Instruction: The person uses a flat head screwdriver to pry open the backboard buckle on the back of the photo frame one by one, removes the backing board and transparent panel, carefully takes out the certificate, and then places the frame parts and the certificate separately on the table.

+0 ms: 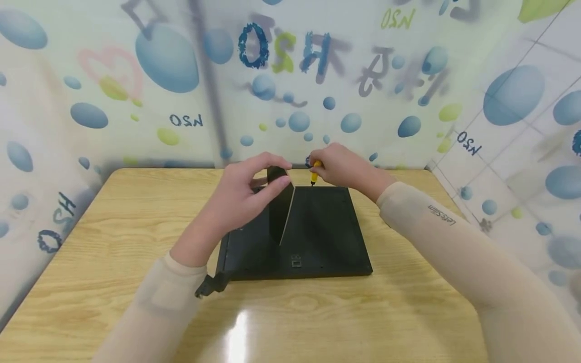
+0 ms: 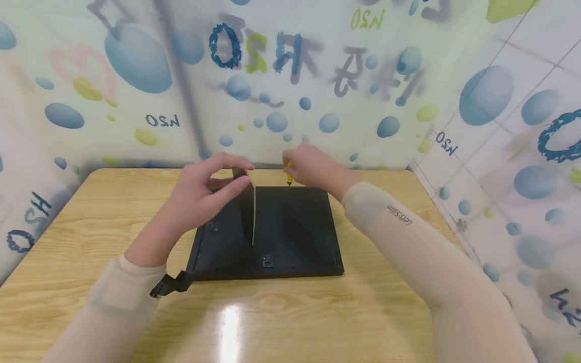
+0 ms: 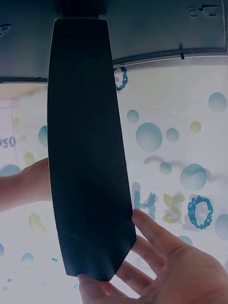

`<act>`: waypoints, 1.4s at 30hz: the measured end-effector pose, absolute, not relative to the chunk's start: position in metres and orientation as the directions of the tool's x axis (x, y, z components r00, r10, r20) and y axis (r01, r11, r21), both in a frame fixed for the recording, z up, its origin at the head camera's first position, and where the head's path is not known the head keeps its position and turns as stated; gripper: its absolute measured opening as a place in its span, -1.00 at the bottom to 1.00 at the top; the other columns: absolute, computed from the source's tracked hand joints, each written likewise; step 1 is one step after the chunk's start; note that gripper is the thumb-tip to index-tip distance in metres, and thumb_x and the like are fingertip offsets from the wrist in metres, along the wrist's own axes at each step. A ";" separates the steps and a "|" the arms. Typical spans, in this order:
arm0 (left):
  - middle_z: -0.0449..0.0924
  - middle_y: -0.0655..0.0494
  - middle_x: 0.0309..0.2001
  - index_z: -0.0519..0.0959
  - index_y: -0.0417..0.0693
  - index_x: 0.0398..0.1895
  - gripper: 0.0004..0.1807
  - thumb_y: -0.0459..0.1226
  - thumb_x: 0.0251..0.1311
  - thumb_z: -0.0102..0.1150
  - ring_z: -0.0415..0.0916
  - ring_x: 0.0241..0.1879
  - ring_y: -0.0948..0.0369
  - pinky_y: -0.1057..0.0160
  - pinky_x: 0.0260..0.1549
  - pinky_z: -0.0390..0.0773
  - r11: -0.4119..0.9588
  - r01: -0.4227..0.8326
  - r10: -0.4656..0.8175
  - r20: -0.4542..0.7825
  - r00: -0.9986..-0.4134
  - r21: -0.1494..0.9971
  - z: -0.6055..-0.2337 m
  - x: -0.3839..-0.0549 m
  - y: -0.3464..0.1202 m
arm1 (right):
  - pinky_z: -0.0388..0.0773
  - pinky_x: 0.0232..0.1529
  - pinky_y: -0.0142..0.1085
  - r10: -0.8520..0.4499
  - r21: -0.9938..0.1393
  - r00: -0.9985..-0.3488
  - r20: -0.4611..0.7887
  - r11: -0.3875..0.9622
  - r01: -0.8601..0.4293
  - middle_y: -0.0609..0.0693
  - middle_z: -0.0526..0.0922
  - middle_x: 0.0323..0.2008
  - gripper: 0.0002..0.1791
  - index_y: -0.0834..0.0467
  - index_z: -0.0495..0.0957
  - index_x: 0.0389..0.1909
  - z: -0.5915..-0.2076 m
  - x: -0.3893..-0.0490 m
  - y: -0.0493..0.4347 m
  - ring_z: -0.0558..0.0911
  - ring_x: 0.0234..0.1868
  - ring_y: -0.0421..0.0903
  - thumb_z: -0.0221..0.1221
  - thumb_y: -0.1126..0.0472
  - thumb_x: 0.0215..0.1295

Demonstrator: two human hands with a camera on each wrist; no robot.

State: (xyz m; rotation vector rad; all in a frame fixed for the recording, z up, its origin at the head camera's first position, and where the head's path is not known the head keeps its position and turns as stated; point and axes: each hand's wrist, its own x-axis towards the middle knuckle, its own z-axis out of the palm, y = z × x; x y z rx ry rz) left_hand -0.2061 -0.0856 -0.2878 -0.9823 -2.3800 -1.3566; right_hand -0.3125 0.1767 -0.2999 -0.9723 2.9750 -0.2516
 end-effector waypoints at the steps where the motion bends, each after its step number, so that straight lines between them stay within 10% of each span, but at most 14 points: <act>1: 0.74 0.20 0.10 0.67 0.07 0.16 -0.74 -0.19 0.47 0.32 0.66 0.14 0.25 -0.01 0.17 0.75 0.354 0.654 0.444 0.495 -0.747 0.669 -0.287 -0.207 -0.085 | 0.74 -0.12 -0.15 -0.590 -0.150 -0.805 0.060 0.792 -0.591 0.07 0.83 -0.18 -0.82 0.19 0.71 -0.02 -0.300 -0.310 0.178 0.73 -0.35 -0.05 0.24 0.18 0.56; 8: 0.72 0.21 0.14 0.67 0.09 0.19 -0.73 -0.19 0.51 0.28 0.63 0.21 0.26 -0.03 0.17 0.75 0.384 0.643 0.497 0.438 -0.749 0.663 -0.278 -0.218 -0.083 | 0.77 -0.12 -0.10 -0.515 -0.210 -0.844 0.150 0.818 -0.536 0.12 0.83 -0.14 -0.83 0.20 0.70 -0.01 -0.294 -0.289 0.203 0.79 -0.25 0.01 0.27 0.20 0.54; 15: 0.69 0.21 0.24 0.63 0.14 0.28 -0.69 -0.16 0.56 0.20 0.61 0.21 0.23 -0.01 0.18 0.74 0.418 0.658 0.592 0.362 -0.720 0.626 -0.268 -0.235 -0.078 | 0.81 -0.03 -0.10 -0.264 -0.543 -0.962 0.066 0.800 -0.257 0.26 0.79 -0.02 -0.66 0.26 0.56 0.21 -0.297 -0.284 0.239 0.84 -0.15 0.05 0.26 0.21 0.54; 24: 0.66 0.20 0.29 0.62 0.19 0.32 -0.66 -0.19 0.55 0.22 0.59 0.24 0.20 -0.03 0.22 0.72 0.440 0.613 0.589 0.304 -0.749 0.656 -0.272 -0.237 -0.080 | 0.75 -0.07 -0.42 -0.070 -0.939 -0.997 -0.035 0.345 0.009 -0.07 0.77 -0.14 -0.53 0.32 0.57 0.24 -0.321 -0.298 0.260 0.74 -0.17 -0.16 0.29 0.07 0.53; 34: 0.69 0.24 0.26 0.64 0.17 0.28 -0.64 -0.20 0.47 0.32 0.60 0.25 0.25 0.01 0.15 0.76 0.425 0.634 0.570 0.354 -0.742 0.646 -0.276 -0.237 -0.075 | 0.71 0.24 0.02 -0.230 -0.809 -0.972 0.043 0.563 -0.169 0.13 0.70 0.12 -0.61 0.13 0.64 0.25 -0.350 -0.315 0.237 0.76 0.05 0.04 0.22 0.01 0.59; 42: 0.68 0.21 0.27 0.63 0.13 0.29 -0.63 -0.21 0.47 0.33 0.62 0.23 0.22 0.01 0.13 0.77 0.427 0.642 0.567 0.365 -0.738 0.636 -0.274 -0.235 -0.072 | 0.73 0.04 0.04 -0.378 -0.741 -0.926 0.011 0.618 -0.262 0.16 0.66 -0.01 -0.61 0.06 0.62 0.35 -0.355 -0.324 0.226 0.78 0.00 0.09 0.14 0.06 0.64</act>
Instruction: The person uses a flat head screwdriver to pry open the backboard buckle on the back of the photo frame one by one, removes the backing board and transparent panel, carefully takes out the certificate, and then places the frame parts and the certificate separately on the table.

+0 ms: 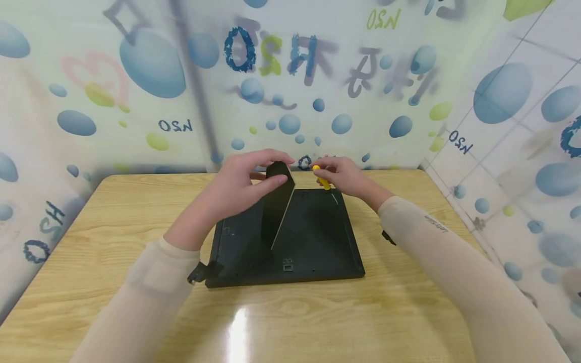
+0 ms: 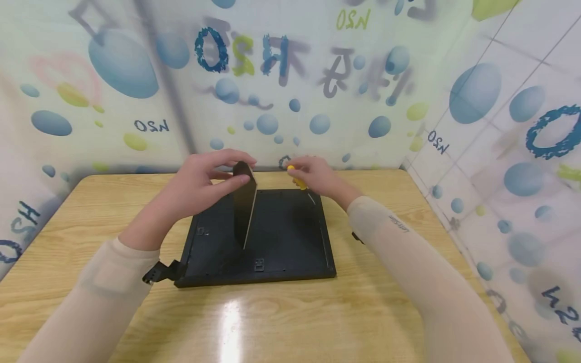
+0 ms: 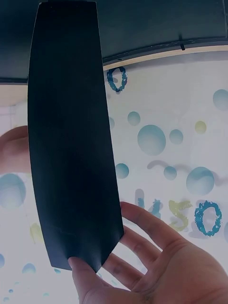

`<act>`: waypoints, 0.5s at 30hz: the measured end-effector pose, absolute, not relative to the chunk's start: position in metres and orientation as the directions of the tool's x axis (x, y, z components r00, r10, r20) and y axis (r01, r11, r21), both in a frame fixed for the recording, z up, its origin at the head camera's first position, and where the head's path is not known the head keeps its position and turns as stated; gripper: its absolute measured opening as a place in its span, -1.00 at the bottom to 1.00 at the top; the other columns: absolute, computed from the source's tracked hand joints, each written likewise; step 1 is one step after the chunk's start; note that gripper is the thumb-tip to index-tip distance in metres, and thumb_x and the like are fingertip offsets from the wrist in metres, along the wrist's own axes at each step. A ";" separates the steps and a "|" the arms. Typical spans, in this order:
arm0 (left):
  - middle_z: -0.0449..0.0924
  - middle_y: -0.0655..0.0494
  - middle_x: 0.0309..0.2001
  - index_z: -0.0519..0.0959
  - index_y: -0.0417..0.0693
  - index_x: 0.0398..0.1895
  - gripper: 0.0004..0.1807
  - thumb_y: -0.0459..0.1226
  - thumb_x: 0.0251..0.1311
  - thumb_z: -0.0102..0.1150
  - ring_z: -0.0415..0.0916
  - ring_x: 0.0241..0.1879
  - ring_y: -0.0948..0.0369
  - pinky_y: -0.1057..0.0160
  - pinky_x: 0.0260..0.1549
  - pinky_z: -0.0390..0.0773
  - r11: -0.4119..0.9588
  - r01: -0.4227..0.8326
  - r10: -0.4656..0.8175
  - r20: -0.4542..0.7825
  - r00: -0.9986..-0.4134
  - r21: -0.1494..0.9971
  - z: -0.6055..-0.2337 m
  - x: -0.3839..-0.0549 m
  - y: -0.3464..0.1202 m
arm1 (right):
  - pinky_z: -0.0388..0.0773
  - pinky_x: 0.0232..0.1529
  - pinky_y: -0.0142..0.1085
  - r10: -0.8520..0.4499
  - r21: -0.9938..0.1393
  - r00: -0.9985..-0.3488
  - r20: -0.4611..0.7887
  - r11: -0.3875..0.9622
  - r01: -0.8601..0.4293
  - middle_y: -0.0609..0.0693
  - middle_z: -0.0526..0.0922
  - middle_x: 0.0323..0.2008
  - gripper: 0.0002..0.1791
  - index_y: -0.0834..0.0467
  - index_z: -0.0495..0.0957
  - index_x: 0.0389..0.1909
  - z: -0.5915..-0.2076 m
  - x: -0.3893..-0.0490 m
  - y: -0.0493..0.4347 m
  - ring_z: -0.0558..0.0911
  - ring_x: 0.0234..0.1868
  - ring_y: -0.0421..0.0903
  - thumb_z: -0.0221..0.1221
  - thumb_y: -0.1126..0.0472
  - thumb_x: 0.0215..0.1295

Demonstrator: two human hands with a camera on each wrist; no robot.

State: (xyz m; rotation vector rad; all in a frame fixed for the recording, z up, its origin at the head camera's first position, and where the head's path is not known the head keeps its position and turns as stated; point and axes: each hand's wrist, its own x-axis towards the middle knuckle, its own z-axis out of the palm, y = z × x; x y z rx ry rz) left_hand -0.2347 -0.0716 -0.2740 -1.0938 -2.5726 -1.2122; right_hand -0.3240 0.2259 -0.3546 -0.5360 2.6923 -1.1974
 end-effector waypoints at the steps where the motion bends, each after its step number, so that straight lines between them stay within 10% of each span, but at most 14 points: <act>1: 0.68 0.19 0.28 0.63 0.12 0.29 -0.63 -0.21 0.47 0.33 0.63 0.23 0.21 0.01 0.13 0.77 0.424 0.645 0.569 0.367 -0.736 0.636 -0.274 -0.234 -0.072 | 0.73 0.03 0.00 -0.387 -0.738 -0.922 0.009 0.620 -0.268 0.14 0.65 -0.02 -0.61 0.05 0.62 0.36 -0.355 -0.325 0.224 0.78 -0.02 0.07 0.14 0.06 0.65; 15: 0.68 0.11 0.29 0.62 0.08 0.33 -0.59 -0.23 0.46 0.34 0.62 0.26 0.16 -0.05 0.14 0.76 0.395 0.652 0.556 0.396 -0.731 0.648 -0.278 -0.233 -0.071 | 0.62 -0.05 -0.09 -0.466 -0.663 -0.884 0.017 0.657 -0.359 0.10 0.66 -0.05 -0.62 0.02 0.63 0.36 -0.360 -0.334 0.205 0.61 -0.15 0.04 0.13 0.08 0.65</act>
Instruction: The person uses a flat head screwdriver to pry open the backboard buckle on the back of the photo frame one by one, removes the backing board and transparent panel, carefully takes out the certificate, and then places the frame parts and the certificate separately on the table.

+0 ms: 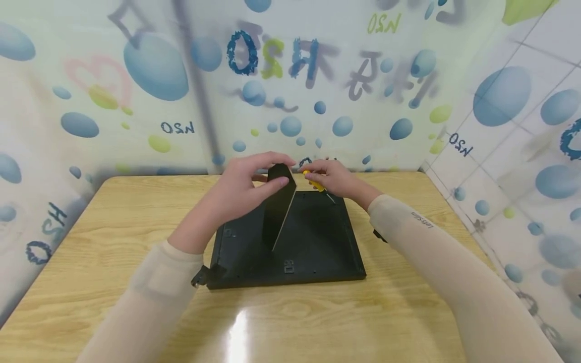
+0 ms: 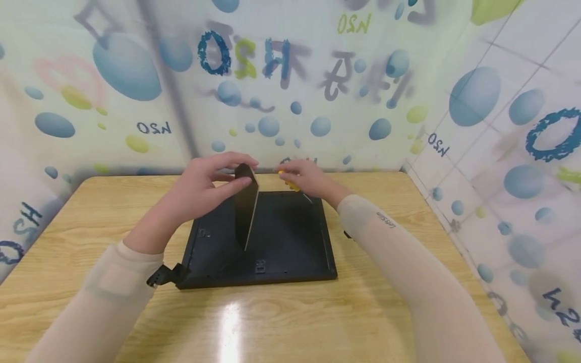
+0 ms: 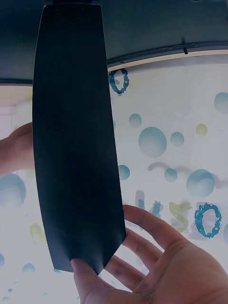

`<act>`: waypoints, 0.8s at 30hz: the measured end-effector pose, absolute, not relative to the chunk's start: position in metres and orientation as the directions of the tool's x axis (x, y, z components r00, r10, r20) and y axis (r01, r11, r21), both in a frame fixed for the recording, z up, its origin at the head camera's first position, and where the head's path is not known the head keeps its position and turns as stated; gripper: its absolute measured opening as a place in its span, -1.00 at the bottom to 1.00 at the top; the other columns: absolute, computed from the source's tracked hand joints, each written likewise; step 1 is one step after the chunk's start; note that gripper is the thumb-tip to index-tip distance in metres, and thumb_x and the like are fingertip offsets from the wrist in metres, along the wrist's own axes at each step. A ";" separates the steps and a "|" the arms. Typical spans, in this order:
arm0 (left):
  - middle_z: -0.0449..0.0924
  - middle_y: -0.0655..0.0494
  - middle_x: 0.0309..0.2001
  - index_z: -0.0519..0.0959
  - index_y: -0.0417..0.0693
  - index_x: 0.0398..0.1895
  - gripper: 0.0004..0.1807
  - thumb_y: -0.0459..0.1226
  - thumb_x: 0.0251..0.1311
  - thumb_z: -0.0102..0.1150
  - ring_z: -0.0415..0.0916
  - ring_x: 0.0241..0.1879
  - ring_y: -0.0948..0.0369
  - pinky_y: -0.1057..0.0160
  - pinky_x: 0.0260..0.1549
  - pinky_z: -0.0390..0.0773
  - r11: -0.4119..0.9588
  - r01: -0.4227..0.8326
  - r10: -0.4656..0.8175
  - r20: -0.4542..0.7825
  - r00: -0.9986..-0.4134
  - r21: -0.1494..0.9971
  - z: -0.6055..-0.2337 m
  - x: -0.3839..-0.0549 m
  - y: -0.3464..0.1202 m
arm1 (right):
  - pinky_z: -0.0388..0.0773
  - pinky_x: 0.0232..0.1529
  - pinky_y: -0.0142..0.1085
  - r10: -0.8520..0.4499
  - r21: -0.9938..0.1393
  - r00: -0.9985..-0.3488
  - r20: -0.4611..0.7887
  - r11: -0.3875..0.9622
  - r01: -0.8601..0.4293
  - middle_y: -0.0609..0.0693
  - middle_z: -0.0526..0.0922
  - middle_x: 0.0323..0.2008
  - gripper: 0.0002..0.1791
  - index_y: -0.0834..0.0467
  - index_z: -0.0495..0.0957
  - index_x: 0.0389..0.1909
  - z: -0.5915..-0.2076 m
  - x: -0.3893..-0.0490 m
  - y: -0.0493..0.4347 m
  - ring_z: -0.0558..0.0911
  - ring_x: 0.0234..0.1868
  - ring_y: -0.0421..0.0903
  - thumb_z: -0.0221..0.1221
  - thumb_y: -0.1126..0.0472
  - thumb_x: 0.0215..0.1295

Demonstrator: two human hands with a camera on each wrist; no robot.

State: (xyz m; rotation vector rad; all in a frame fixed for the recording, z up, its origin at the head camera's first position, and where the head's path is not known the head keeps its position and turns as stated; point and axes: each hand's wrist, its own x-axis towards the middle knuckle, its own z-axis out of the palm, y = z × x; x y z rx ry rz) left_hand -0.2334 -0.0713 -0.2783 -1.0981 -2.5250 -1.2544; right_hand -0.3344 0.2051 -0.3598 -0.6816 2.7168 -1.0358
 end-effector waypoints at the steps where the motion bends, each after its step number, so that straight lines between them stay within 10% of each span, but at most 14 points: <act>1: 0.68 0.11 0.29 0.62 0.08 0.33 -0.59 -0.22 0.45 0.34 0.62 0.26 0.16 -0.06 0.14 0.76 0.394 0.649 0.553 0.396 -0.733 0.650 -0.279 -0.233 -0.071 | 0.62 -0.05 -0.09 -0.471 -0.653 -0.882 0.016 0.663 -0.366 0.09 0.67 -0.05 -0.62 0.02 0.63 0.36 -0.360 -0.334 0.204 0.60 -0.14 0.04 0.13 0.08 0.65; 24: 0.71 0.12 0.23 0.65 0.11 0.26 -0.60 -0.21 0.38 0.42 0.64 0.21 0.19 -0.01 0.00 0.81 0.416 0.655 0.486 0.455 -0.746 0.630 -0.289 -0.232 -0.060 | 0.72 -0.02 -0.12 -0.611 -0.473 -0.747 -0.262 0.756 -0.452 0.06 0.82 -0.20 -0.71 0.17 0.76 0.02 -0.367 -0.341 0.182 0.76 -0.19 -0.06 0.16 0.09 0.64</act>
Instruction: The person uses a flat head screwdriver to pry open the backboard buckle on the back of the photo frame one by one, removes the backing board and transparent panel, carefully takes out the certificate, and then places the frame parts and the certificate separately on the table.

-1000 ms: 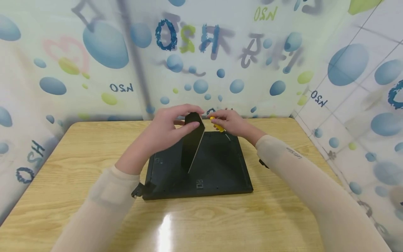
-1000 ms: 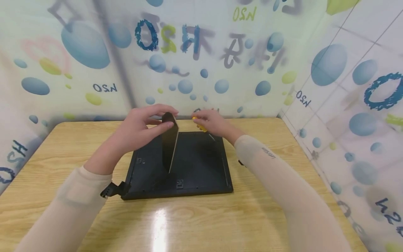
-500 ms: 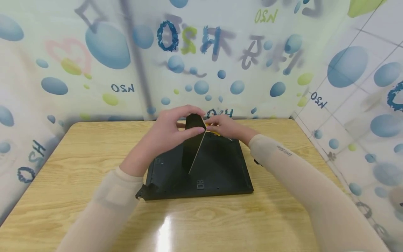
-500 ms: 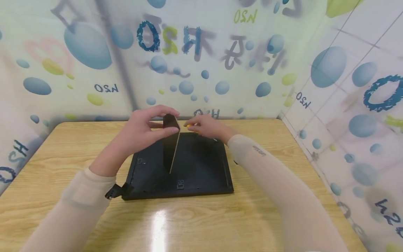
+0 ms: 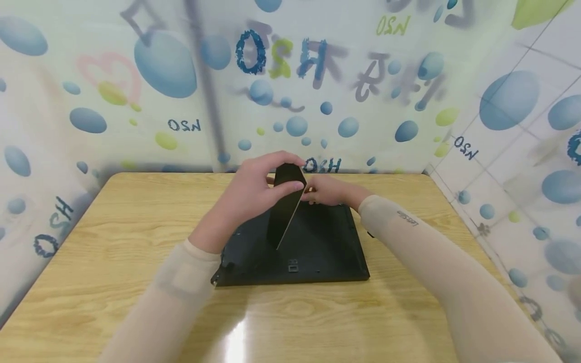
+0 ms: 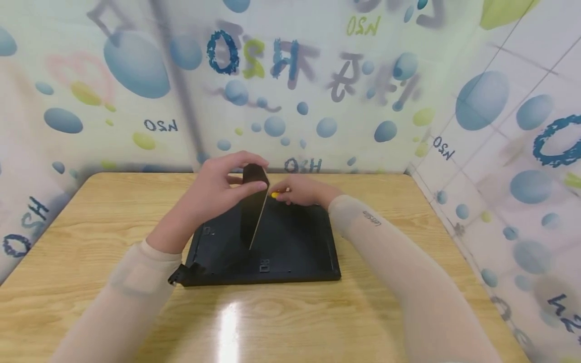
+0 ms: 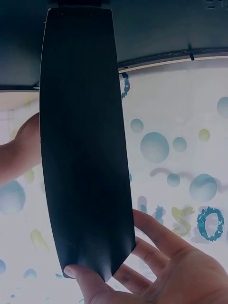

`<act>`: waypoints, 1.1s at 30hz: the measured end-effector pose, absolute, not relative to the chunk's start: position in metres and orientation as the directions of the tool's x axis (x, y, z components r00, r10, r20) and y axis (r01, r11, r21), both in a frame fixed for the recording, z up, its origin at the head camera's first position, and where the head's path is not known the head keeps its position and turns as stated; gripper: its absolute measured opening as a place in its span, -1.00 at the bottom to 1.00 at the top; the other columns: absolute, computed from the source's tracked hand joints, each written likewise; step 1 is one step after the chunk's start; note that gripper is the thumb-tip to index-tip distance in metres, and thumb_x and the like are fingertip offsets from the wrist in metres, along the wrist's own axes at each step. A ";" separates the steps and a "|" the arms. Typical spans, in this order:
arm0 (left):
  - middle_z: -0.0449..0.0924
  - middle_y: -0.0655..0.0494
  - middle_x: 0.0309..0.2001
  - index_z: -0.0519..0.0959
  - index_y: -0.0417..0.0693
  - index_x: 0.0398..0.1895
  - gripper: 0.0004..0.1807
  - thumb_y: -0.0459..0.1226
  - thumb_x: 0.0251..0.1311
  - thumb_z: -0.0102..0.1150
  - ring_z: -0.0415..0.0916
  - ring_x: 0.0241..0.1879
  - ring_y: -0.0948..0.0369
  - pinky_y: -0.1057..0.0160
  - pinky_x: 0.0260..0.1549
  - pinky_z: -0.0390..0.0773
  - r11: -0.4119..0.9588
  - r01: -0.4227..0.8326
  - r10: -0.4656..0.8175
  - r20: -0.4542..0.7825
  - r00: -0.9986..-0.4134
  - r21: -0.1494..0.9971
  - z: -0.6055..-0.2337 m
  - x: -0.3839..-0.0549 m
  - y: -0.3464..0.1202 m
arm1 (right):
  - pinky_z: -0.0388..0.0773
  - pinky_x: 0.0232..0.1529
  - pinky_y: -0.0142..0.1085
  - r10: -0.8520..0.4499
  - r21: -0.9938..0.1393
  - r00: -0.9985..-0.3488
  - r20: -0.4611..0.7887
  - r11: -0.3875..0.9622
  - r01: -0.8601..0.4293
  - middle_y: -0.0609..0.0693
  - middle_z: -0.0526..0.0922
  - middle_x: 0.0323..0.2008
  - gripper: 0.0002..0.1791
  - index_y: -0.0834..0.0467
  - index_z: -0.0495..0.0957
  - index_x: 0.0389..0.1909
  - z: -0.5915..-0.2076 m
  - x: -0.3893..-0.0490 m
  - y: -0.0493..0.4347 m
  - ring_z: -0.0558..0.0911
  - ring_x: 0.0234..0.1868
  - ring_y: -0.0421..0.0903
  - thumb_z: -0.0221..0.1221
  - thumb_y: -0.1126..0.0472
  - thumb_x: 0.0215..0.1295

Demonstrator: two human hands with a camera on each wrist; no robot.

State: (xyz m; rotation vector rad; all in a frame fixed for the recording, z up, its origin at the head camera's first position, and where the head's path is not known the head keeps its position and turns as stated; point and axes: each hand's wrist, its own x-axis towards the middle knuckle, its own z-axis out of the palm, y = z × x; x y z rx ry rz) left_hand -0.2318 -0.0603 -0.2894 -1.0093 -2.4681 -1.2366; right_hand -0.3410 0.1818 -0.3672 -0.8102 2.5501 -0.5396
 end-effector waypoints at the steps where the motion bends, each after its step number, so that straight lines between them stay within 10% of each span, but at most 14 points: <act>1: 0.71 0.14 0.23 0.65 0.11 0.25 -0.60 -0.21 0.38 0.42 0.64 0.22 0.20 -0.01 0.00 0.81 0.419 0.652 0.484 0.453 -0.749 0.631 -0.290 -0.232 -0.060 | 0.70 -0.01 -0.11 -0.612 -0.489 -0.748 -0.257 0.750 -0.446 0.08 0.82 -0.18 -0.71 0.17 0.75 0.03 -0.365 -0.339 0.184 0.75 -0.17 -0.03 0.15 0.08 0.64; 9: 0.69 0.19 0.25 0.65 0.12 0.27 -0.58 -0.18 0.37 0.43 0.61 0.28 0.20 -0.06 0.06 0.79 0.433 0.638 0.472 0.443 -0.762 0.636 -0.289 -0.231 -0.059 | 0.68 0.11 -0.01 -0.561 -0.629 -0.819 -0.120 0.681 -0.374 0.22 0.75 0.07 -0.56 0.02 0.52 0.47 -0.350 -0.325 0.216 0.78 0.03 0.14 0.10 0.16 0.67; 22: 0.69 0.20 0.26 0.65 0.14 0.27 -0.56 -0.19 0.34 0.46 0.62 0.26 0.20 -0.11 0.09 0.77 0.425 0.617 0.467 0.423 -0.776 0.663 -0.291 -0.232 -0.057 | 0.66 0.31 0.11 -0.411 -0.775 -0.911 0.049 0.560 -0.294 0.29 0.61 0.19 -0.59 0.11 0.46 0.46 -0.353 -0.306 0.264 0.73 0.21 0.22 -0.06 0.22 0.73; 28: 0.70 0.18 0.25 0.65 0.13 0.27 -0.57 -0.18 0.35 0.45 0.63 0.24 0.20 -0.10 0.06 0.79 0.434 0.633 0.474 0.435 -0.765 0.641 -0.292 -0.234 -0.053 | 0.68 0.29 0.07 -0.471 -0.596 -0.877 0.095 0.678 -0.429 0.18 0.70 0.17 -0.56 0.07 0.48 0.48 -0.352 -0.302 0.261 0.74 0.16 0.11 -0.05 0.29 0.71; 33: 0.71 0.16 0.23 0.65 0.11 0.27 -0.56 -0.19 0.34 0.46 0.62 0.24 0.19 -0.13 0.05 0.79 0.432 0.639 0.473 0.444 -0.761 0.636 -0.292 -0.235 -0.051 | 0.70 0.17 -0.01 -0.689 -0.305 -0.722 0.060 0.676 -0.671 0.12 0.68 0.26 -0.49 0.10 0.48 0.48 -0.348 -0.305 0.235 0.74 0.05 0.05 0.05 0.42 0.61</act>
